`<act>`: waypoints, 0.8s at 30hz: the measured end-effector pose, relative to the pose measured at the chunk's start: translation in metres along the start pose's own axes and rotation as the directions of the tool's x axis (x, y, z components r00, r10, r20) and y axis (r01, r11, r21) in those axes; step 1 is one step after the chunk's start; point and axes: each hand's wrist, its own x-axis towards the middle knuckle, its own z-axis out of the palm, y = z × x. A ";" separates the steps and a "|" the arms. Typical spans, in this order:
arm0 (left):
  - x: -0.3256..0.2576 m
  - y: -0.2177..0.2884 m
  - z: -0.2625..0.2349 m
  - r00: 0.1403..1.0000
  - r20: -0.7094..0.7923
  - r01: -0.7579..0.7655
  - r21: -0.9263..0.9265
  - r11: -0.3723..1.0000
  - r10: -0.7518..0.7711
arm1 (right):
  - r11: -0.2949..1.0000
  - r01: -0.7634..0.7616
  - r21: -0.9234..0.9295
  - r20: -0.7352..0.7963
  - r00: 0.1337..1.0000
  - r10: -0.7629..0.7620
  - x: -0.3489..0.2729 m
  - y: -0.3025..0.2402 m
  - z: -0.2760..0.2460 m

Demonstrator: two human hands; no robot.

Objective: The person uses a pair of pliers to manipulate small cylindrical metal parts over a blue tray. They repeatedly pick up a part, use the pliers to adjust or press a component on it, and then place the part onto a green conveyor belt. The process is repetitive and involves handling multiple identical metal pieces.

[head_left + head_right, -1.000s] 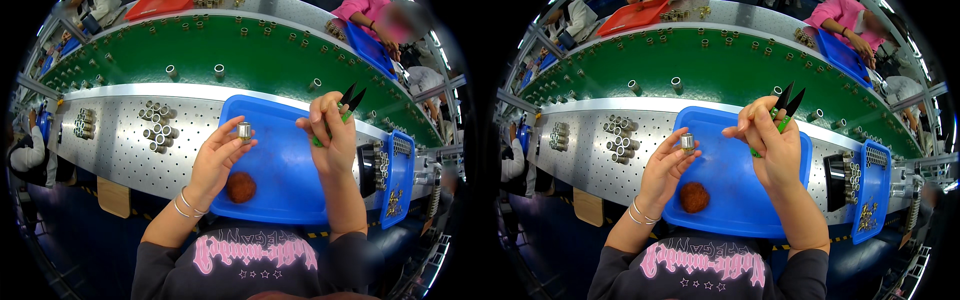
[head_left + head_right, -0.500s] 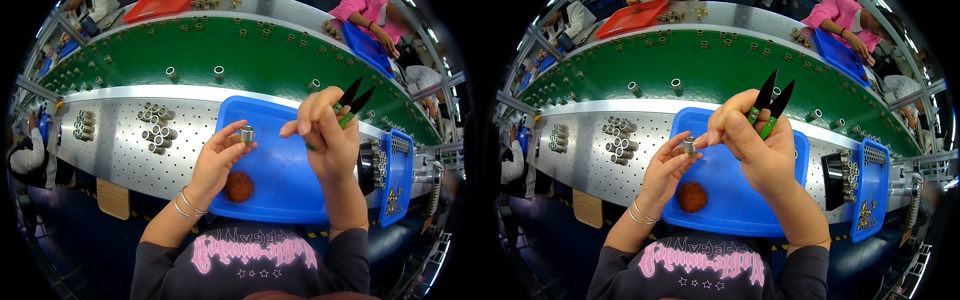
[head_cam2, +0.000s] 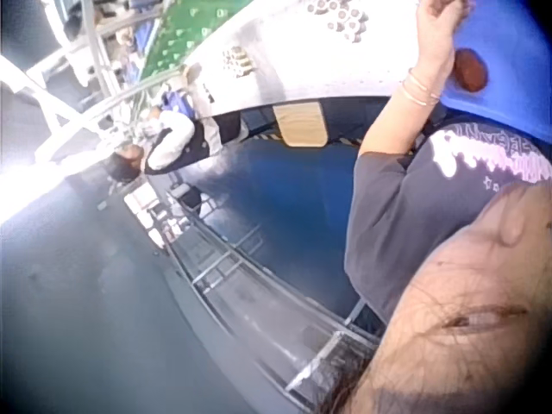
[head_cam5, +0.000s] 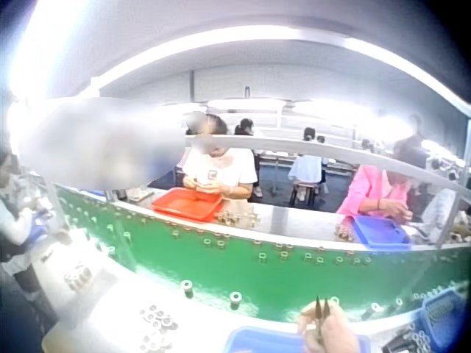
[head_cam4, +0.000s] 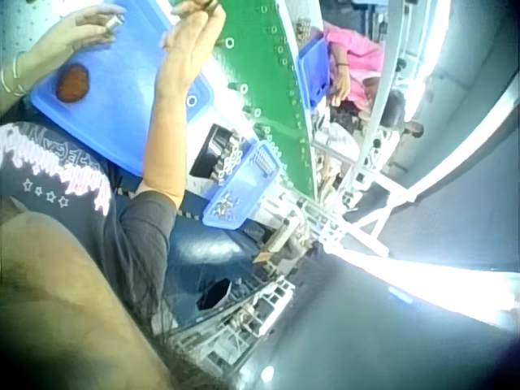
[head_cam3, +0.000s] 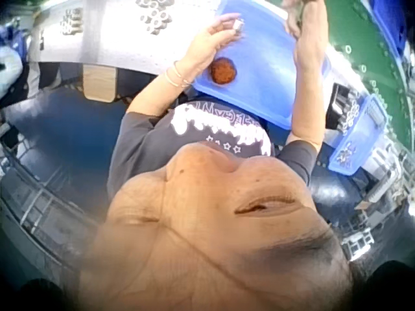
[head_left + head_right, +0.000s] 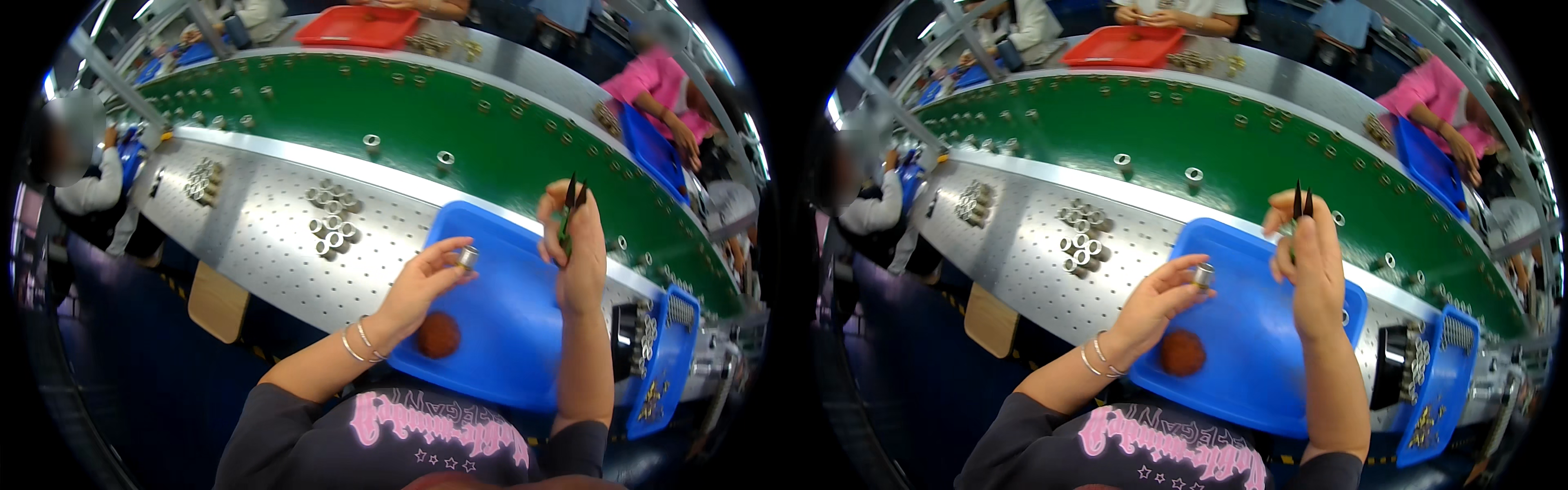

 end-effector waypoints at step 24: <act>0.004 0.007 0.020 0.994 -0.085 -0.072 0.003 0.997 0.072 | 0.624 0.261 -0.737 0.238 0.964 -0.121 -0.036 0.039 -0.013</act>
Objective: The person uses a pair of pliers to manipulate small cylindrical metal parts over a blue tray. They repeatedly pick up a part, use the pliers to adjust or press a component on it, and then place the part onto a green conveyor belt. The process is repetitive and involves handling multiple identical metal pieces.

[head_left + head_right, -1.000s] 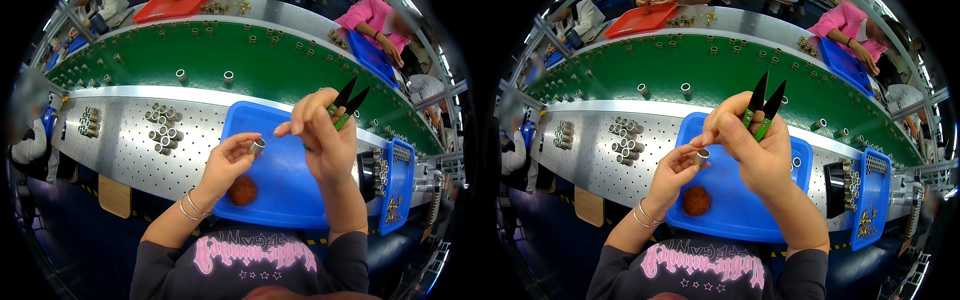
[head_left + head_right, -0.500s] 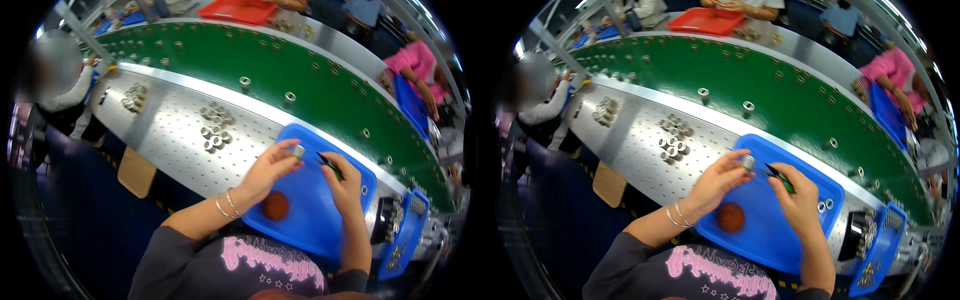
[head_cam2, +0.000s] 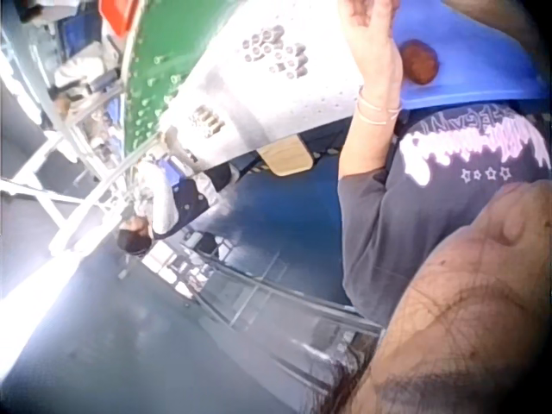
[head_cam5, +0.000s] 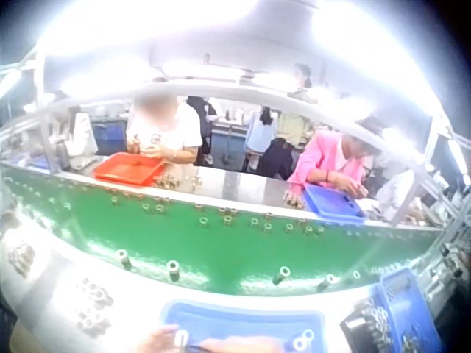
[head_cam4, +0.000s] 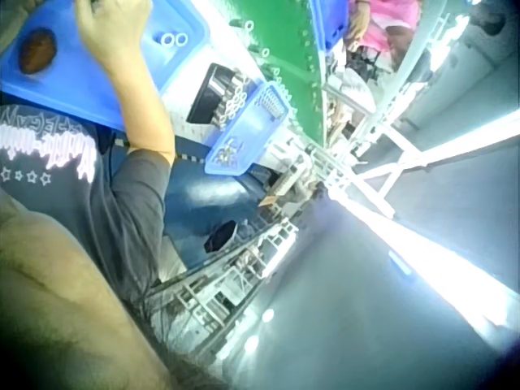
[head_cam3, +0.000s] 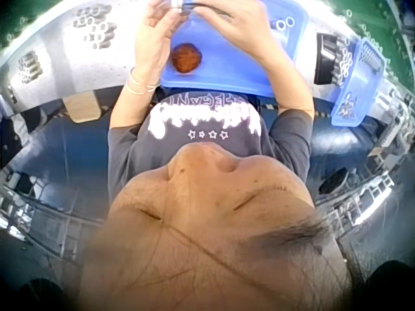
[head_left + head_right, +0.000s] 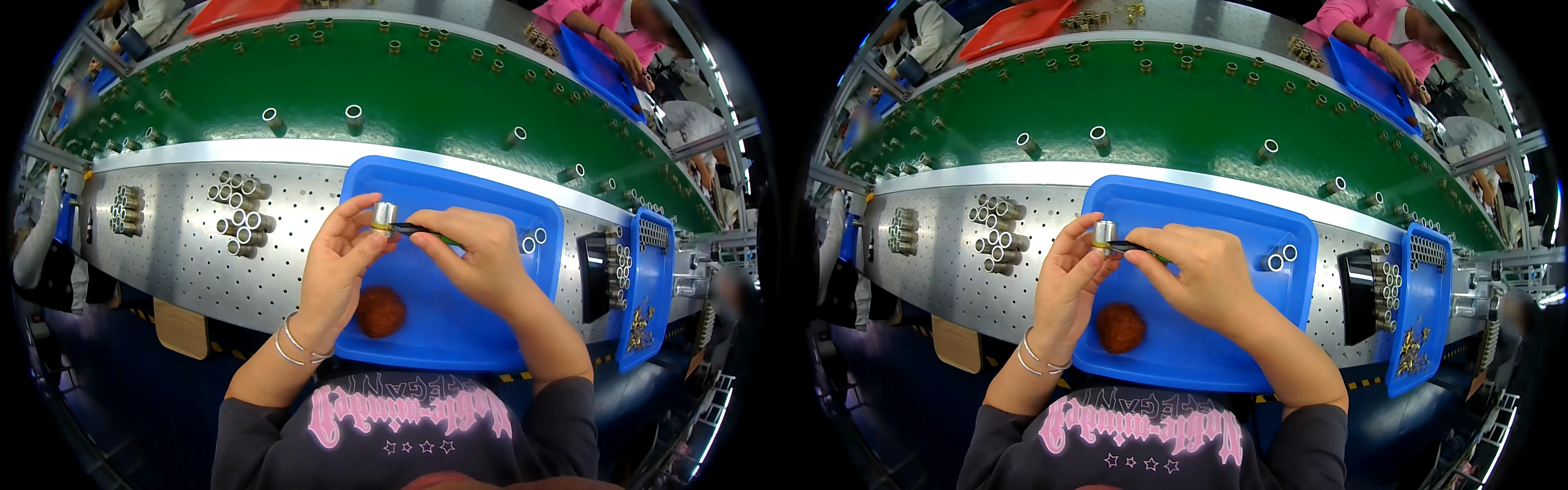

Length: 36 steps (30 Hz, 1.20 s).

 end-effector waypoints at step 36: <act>0.004 -0.003 0.007 0.989 0.047 0.143 -0.132 0.981 -0.138 | 0.950 -0.027 0.310 -0.097 0.993 0.060 0.001 0.014 0.012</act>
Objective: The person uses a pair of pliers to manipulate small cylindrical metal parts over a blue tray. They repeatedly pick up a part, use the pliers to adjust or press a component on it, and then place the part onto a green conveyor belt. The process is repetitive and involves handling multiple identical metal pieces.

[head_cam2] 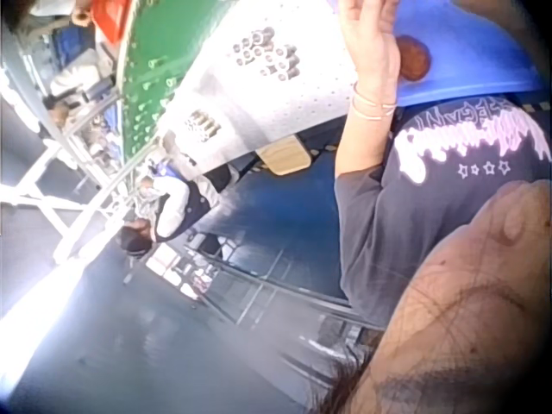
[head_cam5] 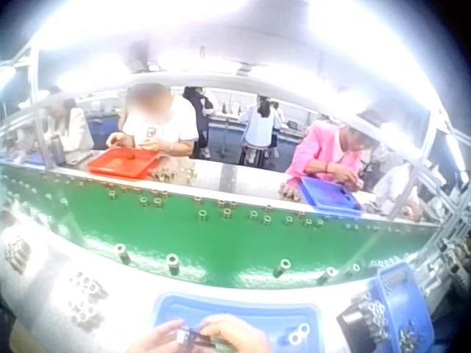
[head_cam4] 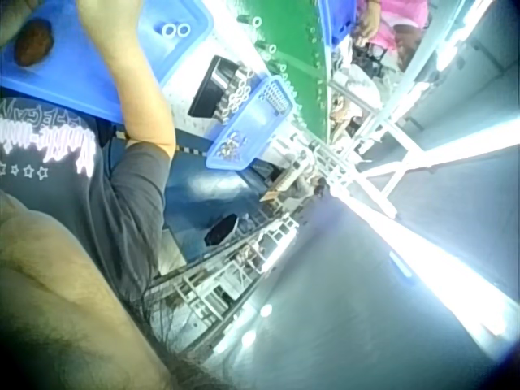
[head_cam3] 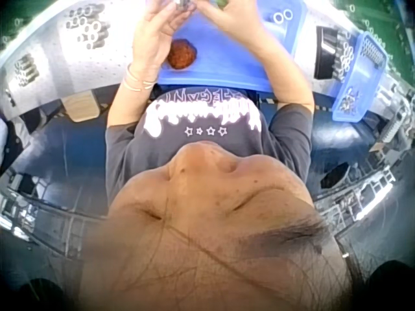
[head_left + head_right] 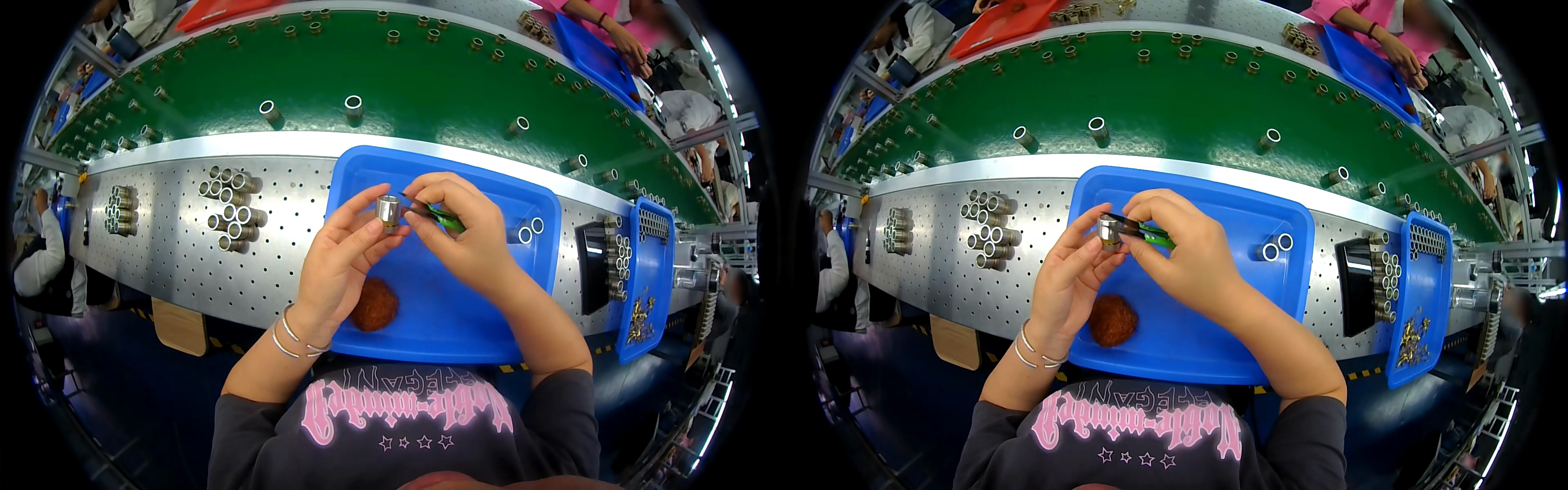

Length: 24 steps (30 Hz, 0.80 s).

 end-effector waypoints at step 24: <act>-0.001 -0.003 -0.003 0.997 0.075 -0.048 0.255 0.966 0.030 | 0.985 -0.170 0.024 0.045 0.985 0.169 -0.006 -0.004 -0.005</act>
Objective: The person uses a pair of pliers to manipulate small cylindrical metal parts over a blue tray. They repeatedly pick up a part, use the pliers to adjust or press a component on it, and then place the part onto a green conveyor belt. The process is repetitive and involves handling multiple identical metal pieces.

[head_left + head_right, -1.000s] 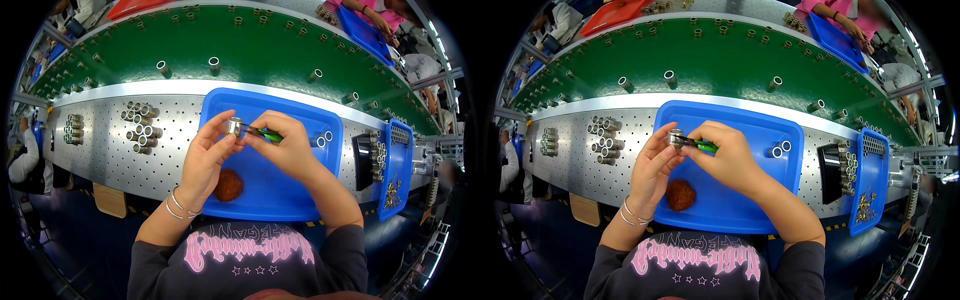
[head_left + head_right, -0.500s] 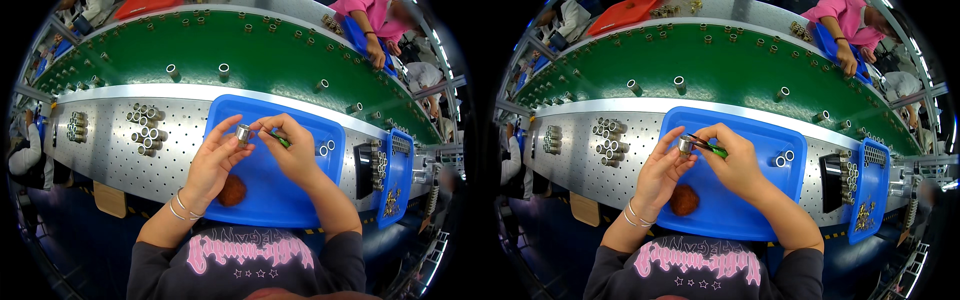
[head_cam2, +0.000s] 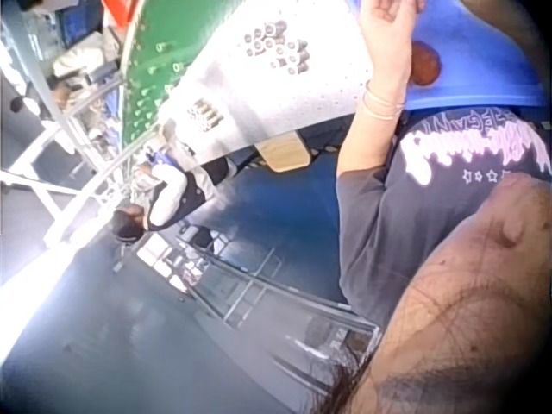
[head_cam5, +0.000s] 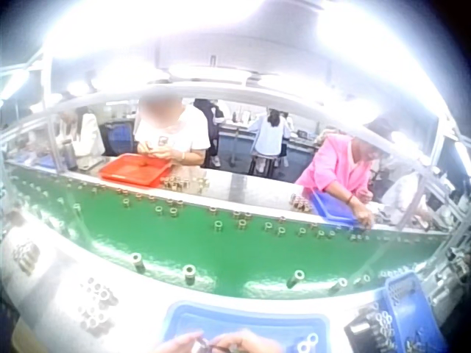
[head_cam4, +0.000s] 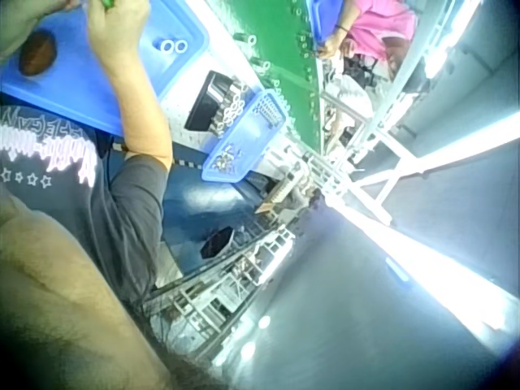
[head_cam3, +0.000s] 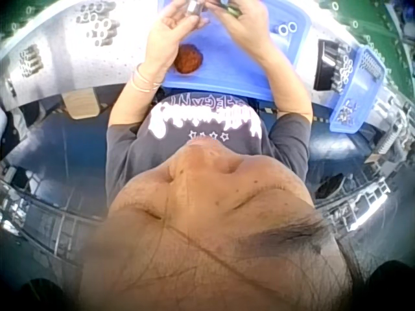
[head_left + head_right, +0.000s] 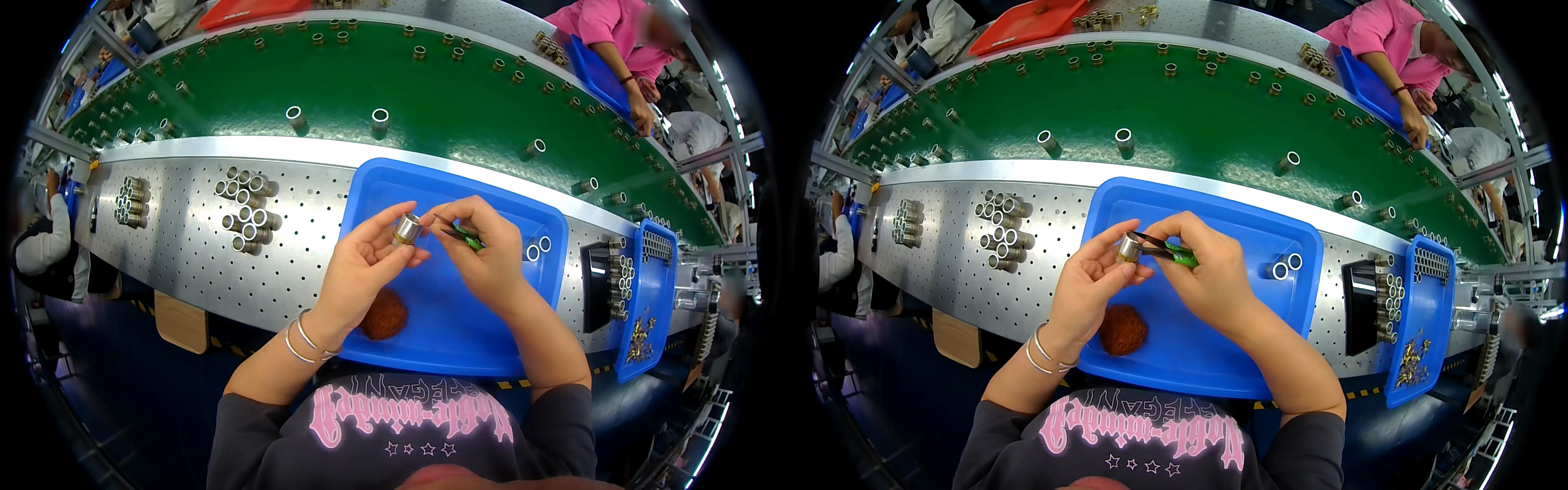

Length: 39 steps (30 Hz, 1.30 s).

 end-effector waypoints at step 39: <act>-0.006 0.000 0.005 0.978 -0.078 -0.192 0.006 0.981 0.192 | 0.941 0.188 -0.281 0.060 0.982 -0.179 0.002 -0.015 -0.010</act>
